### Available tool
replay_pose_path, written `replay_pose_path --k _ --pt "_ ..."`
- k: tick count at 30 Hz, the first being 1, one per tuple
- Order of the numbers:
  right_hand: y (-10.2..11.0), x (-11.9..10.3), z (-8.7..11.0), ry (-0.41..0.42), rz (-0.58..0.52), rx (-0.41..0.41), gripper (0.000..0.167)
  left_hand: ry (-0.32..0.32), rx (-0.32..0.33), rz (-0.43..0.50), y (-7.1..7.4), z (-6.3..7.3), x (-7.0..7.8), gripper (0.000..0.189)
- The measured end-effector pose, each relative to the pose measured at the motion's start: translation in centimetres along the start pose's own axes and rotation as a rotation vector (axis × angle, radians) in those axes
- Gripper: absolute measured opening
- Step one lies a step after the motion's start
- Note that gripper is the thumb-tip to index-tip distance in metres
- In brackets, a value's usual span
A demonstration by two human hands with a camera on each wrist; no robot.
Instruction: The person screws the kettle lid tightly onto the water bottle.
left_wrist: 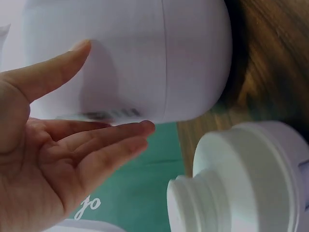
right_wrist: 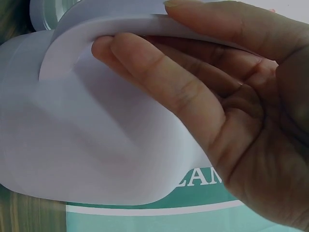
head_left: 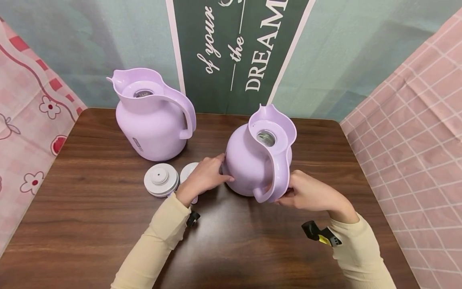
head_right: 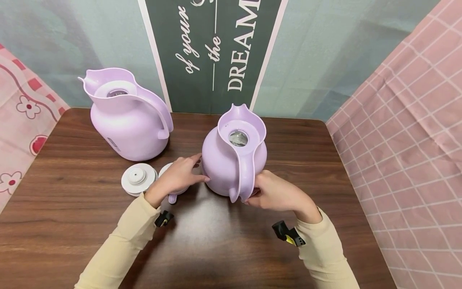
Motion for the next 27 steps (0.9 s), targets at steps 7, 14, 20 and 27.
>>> replay_pose_path --k 7,14,20,27 --pt "0.1 -0.2 -0.1 0.041 0.001 0.010 0.014 0.014 -0.039 -0.051 0.9 0.4 -0.9 0.069" --pt "0.2 -0.1 -0.1 0.041 0.022 0.025 0.015 0.003 -0.072 -0.120 1.3 0.7 -1.8 0.067" --pt "0.1 0.1 0.1 0.022 0.019 0.029 0.016 0.043 -0.080 -0.188 0.8 0.8 -3.1 0.065" --pt "0.1 0.0 0.1 0.035 0.019 0.035 0.015 0.098 -0.091 -0.205 0.3 1.0 -4.3 0.069"
Point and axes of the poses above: each hand's wrist, its own z-axis away from the middle knuckle, its own y-axis out of the back of the hand, x = y × z, the point moved 8 cm from there along -z, towards the middle knuckle
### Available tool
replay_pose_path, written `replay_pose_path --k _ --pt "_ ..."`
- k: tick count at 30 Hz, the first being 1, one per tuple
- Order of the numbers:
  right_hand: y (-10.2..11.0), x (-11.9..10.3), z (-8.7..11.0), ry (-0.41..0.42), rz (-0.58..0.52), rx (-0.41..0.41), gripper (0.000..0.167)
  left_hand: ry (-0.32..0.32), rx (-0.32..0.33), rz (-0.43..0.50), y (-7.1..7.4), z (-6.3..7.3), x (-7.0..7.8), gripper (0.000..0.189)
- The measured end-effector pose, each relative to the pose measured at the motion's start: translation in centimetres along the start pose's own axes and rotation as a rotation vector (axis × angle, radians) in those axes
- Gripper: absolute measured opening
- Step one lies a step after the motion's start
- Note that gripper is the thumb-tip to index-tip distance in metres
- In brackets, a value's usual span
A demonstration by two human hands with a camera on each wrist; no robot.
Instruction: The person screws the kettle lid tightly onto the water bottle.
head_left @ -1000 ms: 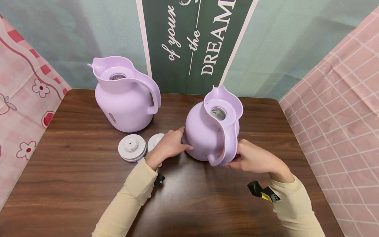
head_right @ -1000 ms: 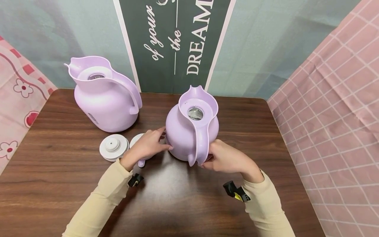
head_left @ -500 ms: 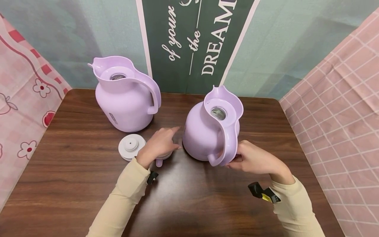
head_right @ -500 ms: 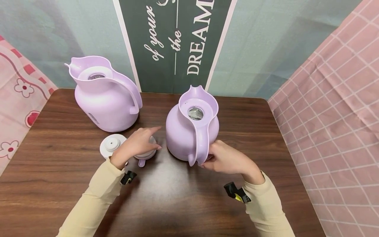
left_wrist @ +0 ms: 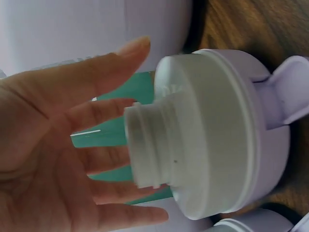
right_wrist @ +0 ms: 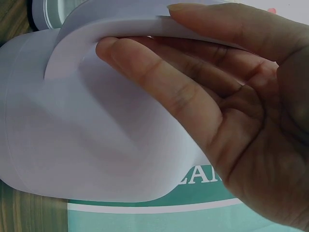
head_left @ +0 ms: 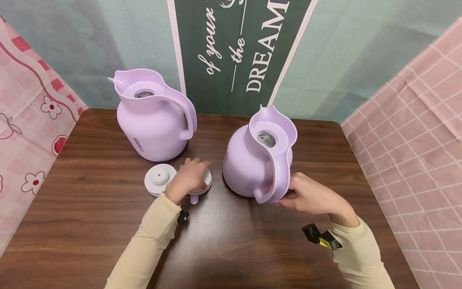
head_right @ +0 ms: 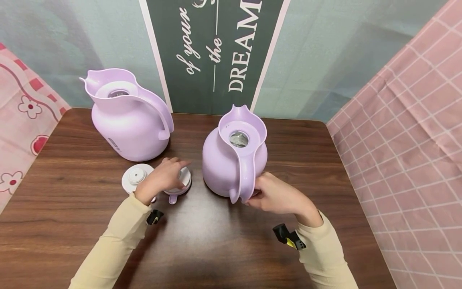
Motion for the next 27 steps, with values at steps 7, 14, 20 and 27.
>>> replay_pose_path --k 7,14,20,27 --pt "0.10 -0.12 0.06 0.024 0.006 0.010 0.016 0.051 -0.036 -0.035 -0.79 -0.14 -0.58 0.074" --pt "0.17 -0.19 0.02 0.038 0.022 0.012 0.016 0.075 -0.032 -0.053 -1.01 -0.27 -0.65 0.075" --pt "0.13 -0.22 0.04 0.038 0.023 0.012 0.015 0.075 -0.022 -0.049 -1.03 -0.23 -0.63 0.070" --pt "0.11 -0.05 0.12 0.019 0.022 0.011 0.014 0.085 -0.013 -0.026 -0.80 -0.18 -0.70 0.065"
Point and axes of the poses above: each hand's wrist, its own z-axis away from the middle knuckle, its own y-axis out of the back of the hand, x = y × z, the point moved 8 cm from there along -z, towards the middle knuckle
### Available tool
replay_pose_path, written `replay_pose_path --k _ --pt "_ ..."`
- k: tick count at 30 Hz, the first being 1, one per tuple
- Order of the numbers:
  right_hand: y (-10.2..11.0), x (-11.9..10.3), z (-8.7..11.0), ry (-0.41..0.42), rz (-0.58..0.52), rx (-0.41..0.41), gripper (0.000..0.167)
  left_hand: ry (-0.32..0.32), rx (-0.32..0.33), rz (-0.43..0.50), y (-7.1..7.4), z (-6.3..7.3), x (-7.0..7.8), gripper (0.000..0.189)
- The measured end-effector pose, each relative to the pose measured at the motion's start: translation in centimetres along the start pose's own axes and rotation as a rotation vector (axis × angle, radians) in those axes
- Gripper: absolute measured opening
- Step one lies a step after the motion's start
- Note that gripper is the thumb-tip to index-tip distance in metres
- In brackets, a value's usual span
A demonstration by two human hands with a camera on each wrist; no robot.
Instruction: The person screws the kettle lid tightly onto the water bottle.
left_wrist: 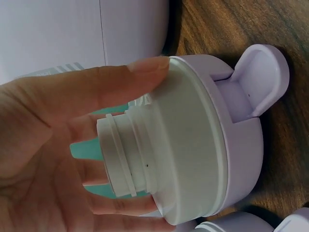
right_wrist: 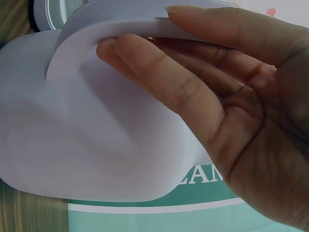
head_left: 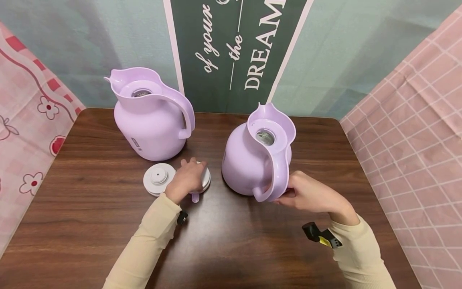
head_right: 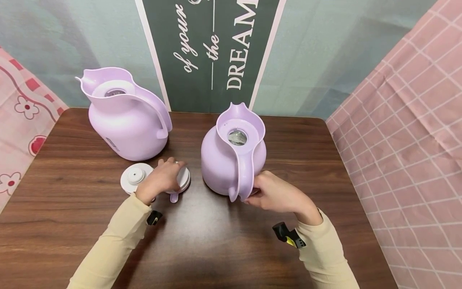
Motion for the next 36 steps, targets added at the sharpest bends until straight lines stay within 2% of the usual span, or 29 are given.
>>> replay_pose_path --k 5,13,19,26,36 --pt "0.0 0.1 0.1 -0.007 0.002 0.002 0.007 0.004 0.016 0.009 0.1 0.0 -0.1 0.062" --pt "0.0 0.1 0.1 -0.018 0.006 0.018 0.010 0.004 0.049 0.029 0.4 -0.1 -0.1 0.065" --pt "0.1 0.2 0.0 -0.091 0.024 0.031 0.011 -0.005 0.073 0.043 0.6 -0.2 -0.1 0.065" --pt "0.1 0.3 0.0 -0.192 -0.004 0.029 0.010 -0.008 0.105 0.058 1.1 0.1 0.1 0.062" --pt "0.2 0.3 0.1 -0.215 -0.004 0.051 0.008 -0.007 0.127 0.071 2.0 0.6 0.6 0.069"
Point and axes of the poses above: each hand's wrist, its own z-axis away from the middle knuckle, its own y-axis out of the back of the hand, x = y × z, the point moved 8 cm from there along -z, towards the middle knuckle
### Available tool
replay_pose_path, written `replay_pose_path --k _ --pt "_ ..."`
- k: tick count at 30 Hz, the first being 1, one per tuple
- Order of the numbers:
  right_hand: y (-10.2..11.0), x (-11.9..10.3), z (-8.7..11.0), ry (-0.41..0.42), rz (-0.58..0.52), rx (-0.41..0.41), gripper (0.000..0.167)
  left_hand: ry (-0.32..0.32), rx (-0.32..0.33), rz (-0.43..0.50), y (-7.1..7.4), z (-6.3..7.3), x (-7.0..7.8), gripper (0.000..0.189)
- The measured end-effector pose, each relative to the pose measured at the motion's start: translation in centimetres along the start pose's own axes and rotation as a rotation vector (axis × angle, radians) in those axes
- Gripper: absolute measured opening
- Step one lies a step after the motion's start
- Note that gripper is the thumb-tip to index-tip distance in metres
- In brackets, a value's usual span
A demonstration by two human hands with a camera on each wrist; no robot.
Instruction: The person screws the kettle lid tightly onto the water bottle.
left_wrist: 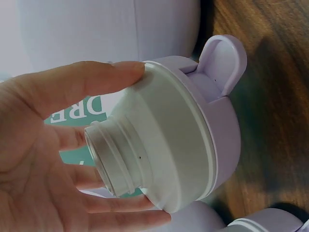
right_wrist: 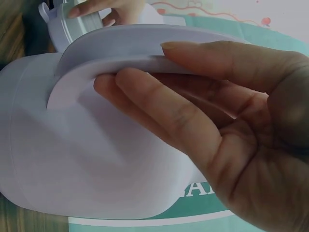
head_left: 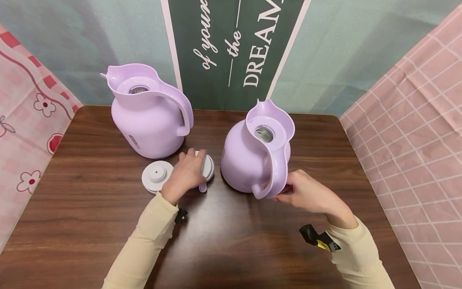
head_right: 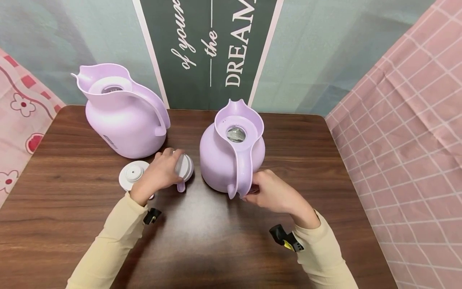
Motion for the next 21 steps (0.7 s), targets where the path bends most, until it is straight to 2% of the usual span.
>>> replay_pose_path --k 11,21 --pt "0.0 -0.1 0.1 0.012 0.010 -0.007 0.009 -0.051 0.084 0.038 1.8 1.1 1.2 0.071" --pt "0.1 -0.1 0.0 0.013 0.085 0.023 0.018 -0.058 0.094 0.056 2.6 1.7 1.8 0.073"
Point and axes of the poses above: each hand's wrist, its own z-axis away from the middle knuckle, its own y-axis out of the back of the hand, x = y × z, the point moved 8 cm from there along -z, towards the middle knuckle
